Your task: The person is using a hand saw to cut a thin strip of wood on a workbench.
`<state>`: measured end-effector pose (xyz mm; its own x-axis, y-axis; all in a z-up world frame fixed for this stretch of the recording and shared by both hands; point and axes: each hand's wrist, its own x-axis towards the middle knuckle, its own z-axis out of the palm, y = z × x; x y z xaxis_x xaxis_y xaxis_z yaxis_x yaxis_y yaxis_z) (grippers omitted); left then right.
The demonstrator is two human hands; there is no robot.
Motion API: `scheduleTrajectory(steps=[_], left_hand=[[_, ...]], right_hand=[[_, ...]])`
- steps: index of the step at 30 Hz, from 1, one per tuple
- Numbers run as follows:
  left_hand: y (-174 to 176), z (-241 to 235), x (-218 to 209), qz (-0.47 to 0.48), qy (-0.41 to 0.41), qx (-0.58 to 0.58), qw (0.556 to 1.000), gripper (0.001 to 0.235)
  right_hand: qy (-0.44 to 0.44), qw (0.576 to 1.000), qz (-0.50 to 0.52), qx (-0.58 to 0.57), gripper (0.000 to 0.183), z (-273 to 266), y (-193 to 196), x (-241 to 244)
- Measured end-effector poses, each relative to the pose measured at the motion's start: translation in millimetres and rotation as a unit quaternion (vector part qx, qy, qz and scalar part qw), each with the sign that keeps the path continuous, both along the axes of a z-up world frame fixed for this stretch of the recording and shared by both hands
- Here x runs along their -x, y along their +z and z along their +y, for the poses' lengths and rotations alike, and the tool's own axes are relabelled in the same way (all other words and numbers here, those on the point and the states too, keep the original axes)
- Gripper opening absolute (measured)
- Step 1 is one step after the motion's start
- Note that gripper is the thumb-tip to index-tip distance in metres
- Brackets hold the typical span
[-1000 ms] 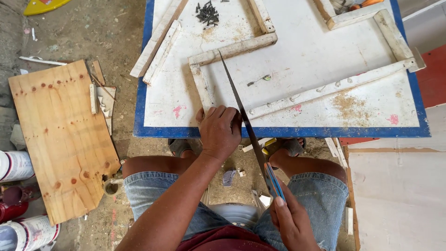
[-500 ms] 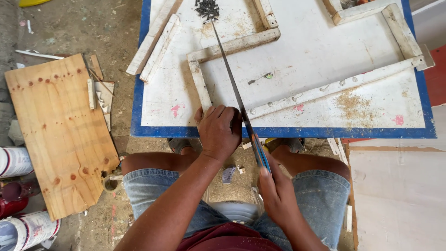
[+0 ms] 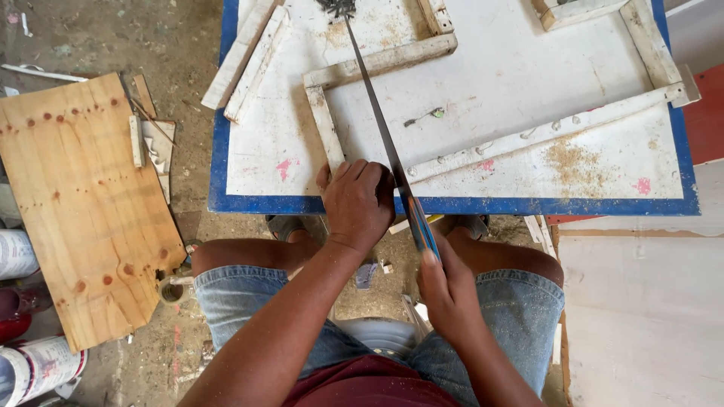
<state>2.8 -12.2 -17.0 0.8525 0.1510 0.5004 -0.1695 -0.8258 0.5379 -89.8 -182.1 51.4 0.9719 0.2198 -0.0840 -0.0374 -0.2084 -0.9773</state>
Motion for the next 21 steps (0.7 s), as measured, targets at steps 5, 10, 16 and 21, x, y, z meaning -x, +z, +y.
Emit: scheduleTrajectory(steps=[5, 10, 16, 21], left_hand=[[-16.4, -1.8, -3.8, 0.012, 0.002, 0.0, 1.0, 0.013], [2.3, -1.6, -0.5, 0.009, 0.007, -0.023, 1.0, 0.013], [7.4, -5.1, -0.9, -0.014, 0.011, -0.016, 1.0, 0.017], [0.5, 0.4, -2.7, 0.014, 0.002, -0.01, 1.0, 0.01]], right_hand=[[-0.046, 0.982, 0.17, 0.067, 0.056, -34.7, 10.1, 61.6], [-0.022, 0.997, 0.071, 0.023, 0.035, -19.6, -33.5, 8.2], [-0.014, 0.995, 0.094, -0.002, 0.045, 2.1, -4.9, -13.8], [-0.091, 0.963, 0.224, 0.121, 0.055, -33.3, 10.1, 66.0]])
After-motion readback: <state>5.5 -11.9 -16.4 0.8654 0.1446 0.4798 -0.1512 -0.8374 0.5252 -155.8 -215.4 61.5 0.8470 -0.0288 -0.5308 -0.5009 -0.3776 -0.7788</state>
